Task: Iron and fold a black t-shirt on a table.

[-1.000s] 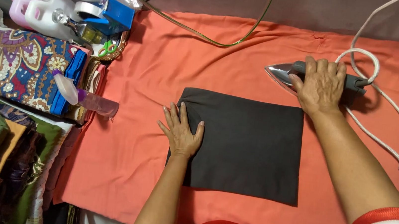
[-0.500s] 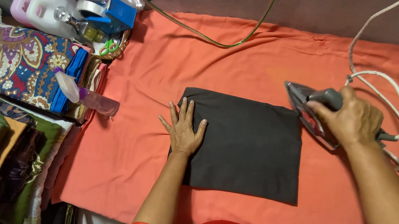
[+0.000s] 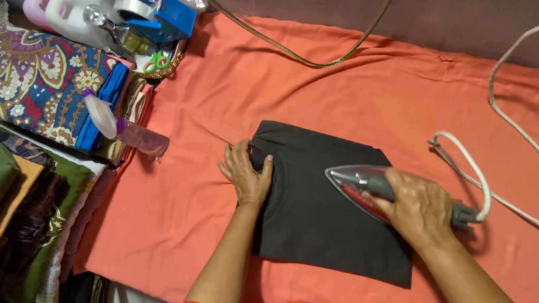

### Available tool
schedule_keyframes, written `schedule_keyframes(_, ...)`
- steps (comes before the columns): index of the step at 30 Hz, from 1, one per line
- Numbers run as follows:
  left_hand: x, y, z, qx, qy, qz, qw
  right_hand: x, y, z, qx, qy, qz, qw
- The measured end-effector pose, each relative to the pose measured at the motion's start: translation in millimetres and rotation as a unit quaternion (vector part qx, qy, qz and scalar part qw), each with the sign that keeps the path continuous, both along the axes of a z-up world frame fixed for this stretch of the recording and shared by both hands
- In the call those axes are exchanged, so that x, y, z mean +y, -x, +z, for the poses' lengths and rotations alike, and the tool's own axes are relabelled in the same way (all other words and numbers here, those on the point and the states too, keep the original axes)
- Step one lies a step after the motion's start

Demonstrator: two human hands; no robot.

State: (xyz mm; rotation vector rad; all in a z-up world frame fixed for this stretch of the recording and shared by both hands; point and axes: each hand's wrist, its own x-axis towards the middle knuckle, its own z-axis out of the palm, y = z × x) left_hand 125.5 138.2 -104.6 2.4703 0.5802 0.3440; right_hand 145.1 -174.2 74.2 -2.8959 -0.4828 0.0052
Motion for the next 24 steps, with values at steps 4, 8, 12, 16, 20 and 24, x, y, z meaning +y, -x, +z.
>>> schedule_keyframes(4, -2.4, -0.5, 2.3, 0.003, -0.013, 0.007, 1.0, -5.6, 44.5, 2.1, 0.021, -0.018, 0.016, 0.999)
schedule_keyframes(8, -8.6, 0.4, 10.4, -0.005, -0.021, 0.006, 1.0, -19.0, 60.9, -19.3, 0.048, -0.009, 0.003, 0.999)
schedule_keyframes(12, -9.5, 0.3, 17.4, -0.004, -0.015, 0.004, 1.0, -29.1, 31.7, -36.1, 0.003, 0.036, -0.05, 0.998)
schedule_keyframes(16, -6.1, -3.7, 3.2, -0.001, -0.014, 0.006, 1.0, -31.9, -19.8, -31.0, 0.027, 0.102, -0.122, 0.987)
schedule_keyframes(20, -2.0, -15.3, -5.9, -0.026, 0.003, 0.05, 0.998, -21.1, -26.8, -41.9, -0.006, 0.092, -0.051, 0.994)
schedule_keyframes(24, -0.1, -33.2, 4.3, -0.029, 0.014, 0.112, 0.993, 13.9, -38.7, -37.1, -0.01, 0.089, 0.014, 0.996)
